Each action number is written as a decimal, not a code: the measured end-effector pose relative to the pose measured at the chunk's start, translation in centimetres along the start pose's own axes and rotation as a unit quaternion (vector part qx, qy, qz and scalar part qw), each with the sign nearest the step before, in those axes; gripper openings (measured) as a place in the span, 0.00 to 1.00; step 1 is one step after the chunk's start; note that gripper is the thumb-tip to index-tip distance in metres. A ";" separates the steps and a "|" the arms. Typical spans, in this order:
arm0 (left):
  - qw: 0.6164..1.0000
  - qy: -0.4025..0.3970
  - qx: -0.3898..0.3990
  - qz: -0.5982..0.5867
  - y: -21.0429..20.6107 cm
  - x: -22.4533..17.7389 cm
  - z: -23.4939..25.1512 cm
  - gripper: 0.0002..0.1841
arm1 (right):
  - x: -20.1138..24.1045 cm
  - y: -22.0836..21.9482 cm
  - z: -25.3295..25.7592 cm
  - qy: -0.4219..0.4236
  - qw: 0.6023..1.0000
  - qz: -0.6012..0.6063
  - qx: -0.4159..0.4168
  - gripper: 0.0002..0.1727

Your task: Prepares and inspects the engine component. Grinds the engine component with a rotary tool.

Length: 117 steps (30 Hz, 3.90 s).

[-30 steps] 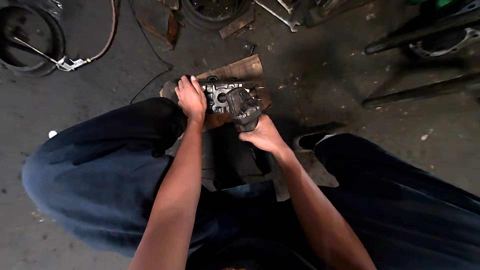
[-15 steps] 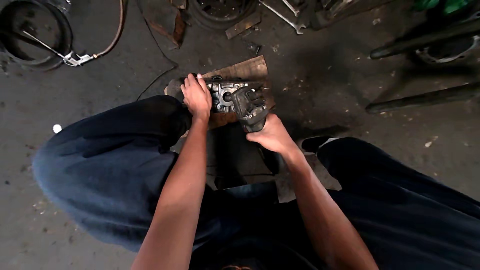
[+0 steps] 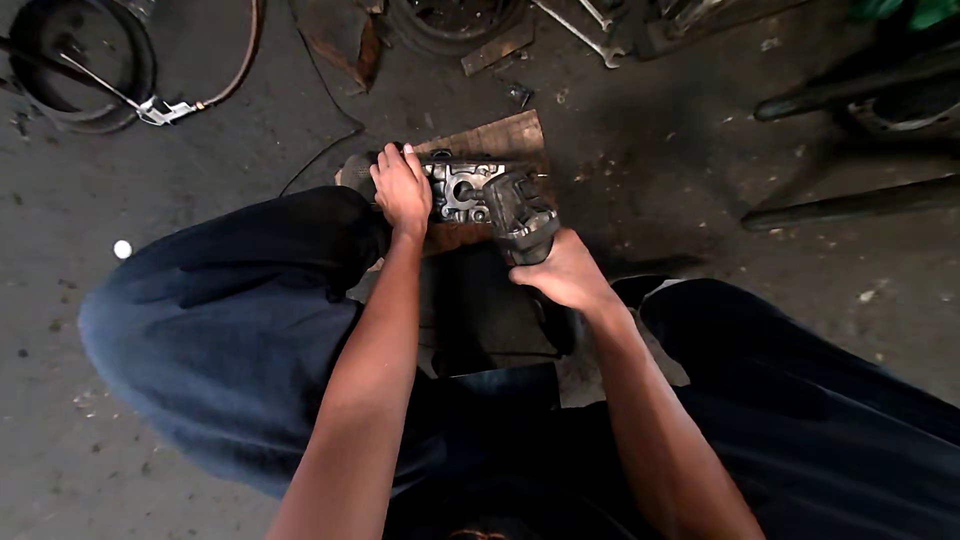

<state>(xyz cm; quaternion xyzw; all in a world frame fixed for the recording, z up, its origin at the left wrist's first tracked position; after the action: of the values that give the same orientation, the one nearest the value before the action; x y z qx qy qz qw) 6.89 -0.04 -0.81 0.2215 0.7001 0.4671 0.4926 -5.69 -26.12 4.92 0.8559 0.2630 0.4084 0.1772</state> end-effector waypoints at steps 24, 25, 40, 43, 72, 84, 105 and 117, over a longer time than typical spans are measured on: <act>1.000 0.000 0.004 0.009 0.1 -0.2 0.1 0.28 | -1.6 -1.9 1.6 0.016 0.984 0.174 0.023 0.25; 1.000 -0.001 0.003 0.010 0.1 -0.2 0.1 0.28 | -1.8 -2.1 1.8 0.013 0.984 0.175 0.023 0.25; 1.000 0.000 0.004 0.014 0.0 -0.3 0.4 0.29 | -2.1 -3.9 2.7 0.040 0.975 0.218 0.019 0.24; 1.000 0.000 -0.002 0.013 0.0 -0.2 0.4 0.29 | -2.0 -4.2 2.9 0.037 0.977 0.207 0.019 0.24; 1.000 -0.004 -0.001 0.013 0.0 -0.4 0.3 0.30 | -2.7 -2.4 2.0 0.041 0.973 0.224 0.042 0.25; 1.000 -0.006 0.001 0.008 0.0 -0.2 0.1 0.30 | -2.6 -3.0 3.0 0.031 0.975 0.215 0.037 0.24; 1.000 -0.003 -0.006 0.013 0.0 -0.1 0.2 0.29 | -2.9 -2.9 2.8 0.013 0.971 0.235 0.050 0.27; 1.000 -0.004 0.001 0.016 -0.2 -0.2 0.4 0.30 | -3.3 -2.6 2.5 0.009 0.960 0.274 0.062 0.22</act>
<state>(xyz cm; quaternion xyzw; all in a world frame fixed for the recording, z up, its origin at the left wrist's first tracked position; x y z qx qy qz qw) 7.34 -0.12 -0.90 0.2345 0.6952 0.4732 0.4876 -6.24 -26.23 0.02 0.9007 0.0450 0.4322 0.0024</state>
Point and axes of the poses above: each hand's wrist, its own z-axis towards the middle knuckle, its own y-axis out of the back of the hand, x = y × z, the point moved 10 cm from there along z, towards the middle knuckle, and after that the axes turned 5 degrees about -x, right-handed, at the moved point
